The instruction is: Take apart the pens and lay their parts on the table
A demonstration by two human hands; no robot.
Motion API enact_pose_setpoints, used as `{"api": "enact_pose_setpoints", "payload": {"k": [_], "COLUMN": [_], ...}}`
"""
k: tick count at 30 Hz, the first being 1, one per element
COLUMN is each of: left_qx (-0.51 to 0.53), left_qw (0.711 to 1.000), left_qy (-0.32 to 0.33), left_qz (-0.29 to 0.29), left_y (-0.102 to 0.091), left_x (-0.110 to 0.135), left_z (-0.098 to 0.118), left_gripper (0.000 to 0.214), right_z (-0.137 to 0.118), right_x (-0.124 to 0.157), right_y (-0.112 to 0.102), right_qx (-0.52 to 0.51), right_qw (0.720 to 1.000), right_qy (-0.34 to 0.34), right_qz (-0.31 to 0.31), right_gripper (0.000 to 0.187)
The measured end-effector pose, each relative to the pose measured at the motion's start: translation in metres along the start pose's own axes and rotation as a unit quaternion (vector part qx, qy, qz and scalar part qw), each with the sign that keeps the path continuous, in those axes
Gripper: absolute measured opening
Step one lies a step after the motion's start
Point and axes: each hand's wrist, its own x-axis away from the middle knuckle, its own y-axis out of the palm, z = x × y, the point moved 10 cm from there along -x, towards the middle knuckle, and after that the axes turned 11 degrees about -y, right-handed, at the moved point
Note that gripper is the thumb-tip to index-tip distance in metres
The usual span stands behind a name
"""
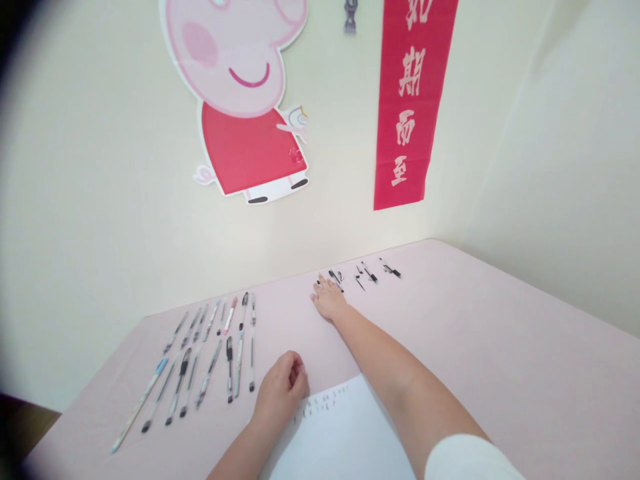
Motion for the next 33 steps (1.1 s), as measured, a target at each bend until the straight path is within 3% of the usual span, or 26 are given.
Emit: {"api": "enact_pose_setpoints", "payload": {"k": [11,14,18,22,28,33], "left_qx": [-0.002,-0.003,-0.001,0.0,0.0,-0.005], "left_qw": [1.0,1.0,1.0,1.0,1.0,0.999], "left_qy": [0.003,0.002,0.008,0.019,0.029,0.035], "left_qz": [-0.004,-0.005,0.002,0.007,0.013,0.01], "left_y": [0.0,0.0,0.0,-0.001,-0.002,-0.002], "left_x": [0.0,0.0,0.0,-0.001,0.0,0.002], "left_z": [0.001,0.001,0.001,0.003,0.004,0.006], "left_gripper": [0.006,0.007,0.007,0.007,0.006,0.006], "right_z": [-0.005,-0.031,-0.085,-0.109,-0.104,-0.1], "right_x": [0.014,0.036,0.084,0.122,0.141,0.146], "right_y": [-0.025,-0.035,-0.042,-0.044,-0.048,-0.04], "right_qx": [-0.037,-0.037,-0.035,-0.031,0.016,-0.011], "right_qw": [0.999,0.999,0.993,0.993,0.997,0.995], "right_qy": [0.001,-0.025,-0.109,-0.11,-0.046,-0.048], "right_qz": [0.023,0.023,0.009,-0.029,-0.051,-0.083], "right_gripper": [0.046,0.045,0.033,0.023,0.016,0.016]}}
